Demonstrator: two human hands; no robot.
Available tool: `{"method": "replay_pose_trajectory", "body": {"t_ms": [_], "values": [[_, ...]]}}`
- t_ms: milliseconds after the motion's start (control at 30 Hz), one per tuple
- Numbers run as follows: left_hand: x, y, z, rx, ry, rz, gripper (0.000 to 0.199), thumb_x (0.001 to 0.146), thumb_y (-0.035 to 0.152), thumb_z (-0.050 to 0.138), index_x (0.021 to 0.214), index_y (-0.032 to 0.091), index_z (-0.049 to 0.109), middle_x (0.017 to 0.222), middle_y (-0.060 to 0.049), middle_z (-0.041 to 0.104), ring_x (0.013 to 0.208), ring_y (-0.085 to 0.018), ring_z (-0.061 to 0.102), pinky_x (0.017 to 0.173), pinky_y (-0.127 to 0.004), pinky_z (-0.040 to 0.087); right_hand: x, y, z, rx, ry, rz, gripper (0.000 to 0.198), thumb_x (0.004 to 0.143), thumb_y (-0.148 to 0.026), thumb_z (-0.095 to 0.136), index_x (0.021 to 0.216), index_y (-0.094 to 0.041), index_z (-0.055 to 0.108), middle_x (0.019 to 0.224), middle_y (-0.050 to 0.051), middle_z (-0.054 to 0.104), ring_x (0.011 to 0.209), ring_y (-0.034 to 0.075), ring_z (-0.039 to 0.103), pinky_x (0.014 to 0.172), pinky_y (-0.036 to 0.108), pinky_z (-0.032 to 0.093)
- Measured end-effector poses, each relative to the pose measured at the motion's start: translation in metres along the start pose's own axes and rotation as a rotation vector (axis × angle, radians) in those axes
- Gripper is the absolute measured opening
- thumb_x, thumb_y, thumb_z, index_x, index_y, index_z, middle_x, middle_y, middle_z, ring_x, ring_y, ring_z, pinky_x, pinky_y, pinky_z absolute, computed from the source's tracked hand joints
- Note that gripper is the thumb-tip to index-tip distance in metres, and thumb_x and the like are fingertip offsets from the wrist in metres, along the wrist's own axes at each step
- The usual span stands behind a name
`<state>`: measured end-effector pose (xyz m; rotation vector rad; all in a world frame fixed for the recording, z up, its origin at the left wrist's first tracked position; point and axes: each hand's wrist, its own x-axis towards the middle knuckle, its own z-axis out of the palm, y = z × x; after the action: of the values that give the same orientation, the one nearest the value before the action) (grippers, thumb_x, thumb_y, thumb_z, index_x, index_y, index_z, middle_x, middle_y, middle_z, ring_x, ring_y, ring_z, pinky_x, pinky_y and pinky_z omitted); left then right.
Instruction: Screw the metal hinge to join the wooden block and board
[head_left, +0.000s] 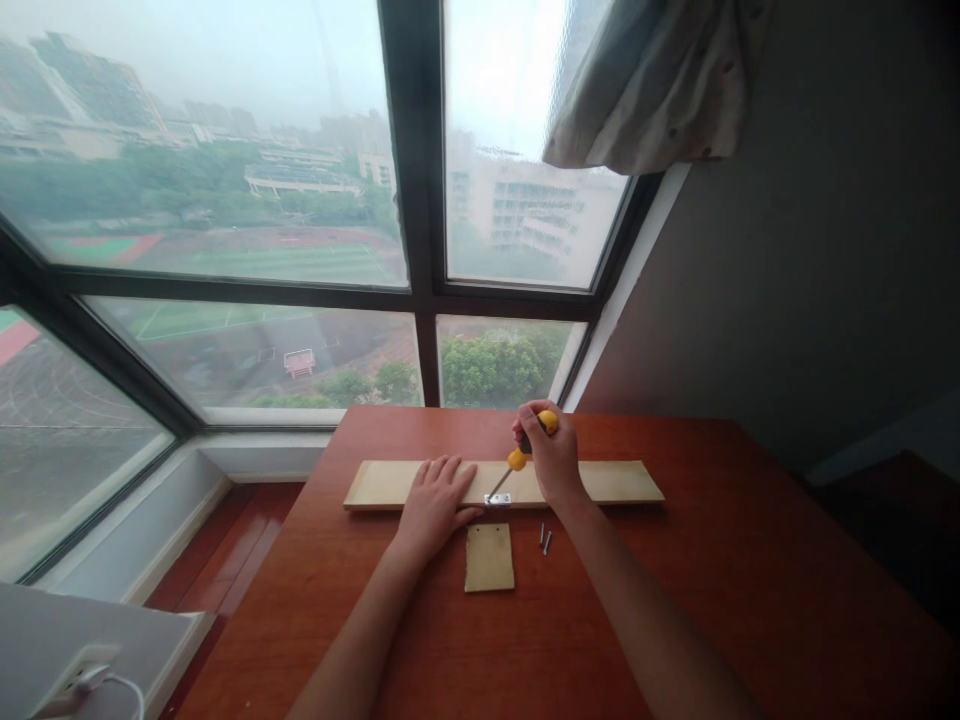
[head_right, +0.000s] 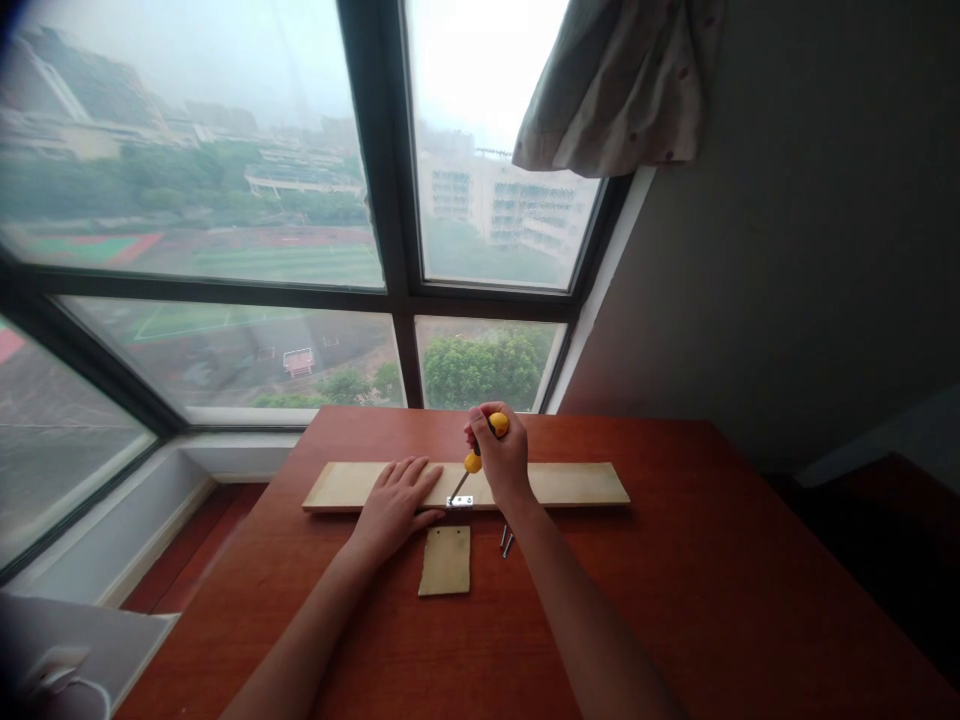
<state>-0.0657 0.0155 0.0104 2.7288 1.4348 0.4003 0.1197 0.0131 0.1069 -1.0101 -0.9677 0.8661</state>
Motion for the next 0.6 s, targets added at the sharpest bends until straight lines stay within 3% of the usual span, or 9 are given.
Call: {"method": "replay_pose_trajectory", "body": {"t_ms": [367, 600], "values": [[-0.001, 0.002, -0.003, -0.018, -0.009, -0.008, 0.059, 0.081, 0.048, 0.062, 0.133, 0.027, 0.047, 0.14, -0.011, 0.048, 0.129, -0.03, 0.04, 0.11, -0.047, 0.025, 0.004, 0.0, 0.008, -0.012, -0.034, -0.016, 0.028, 0.08, -0.048, 0.065, 0.08, -0.021, 0.055, 0.066, -0.002, 0.062, 0.055, 0.01, 0.054, 0.052, 0.023, 0.047], [-0.001, 0.001, 0.001, -0.007, -0.003, -0.007, 0.06, 0.08, 0.049, 0.063, 0.133, 0.025, 0.048, 0.141, -0.012, 0.048, 0.13, -0.031, 0.039, 0.11, -0.047, 0.025, 0.018, 0.011, 0.004, 0.053, 0.063, 0.015, 0.03, 0.078, -0.048, 0.066, 0.08, -0.02, 0.054, 0.065, -0.003, 0.059, 0.055, 0.009, 0.053, 0.052, 0.021, 0.045]]}}
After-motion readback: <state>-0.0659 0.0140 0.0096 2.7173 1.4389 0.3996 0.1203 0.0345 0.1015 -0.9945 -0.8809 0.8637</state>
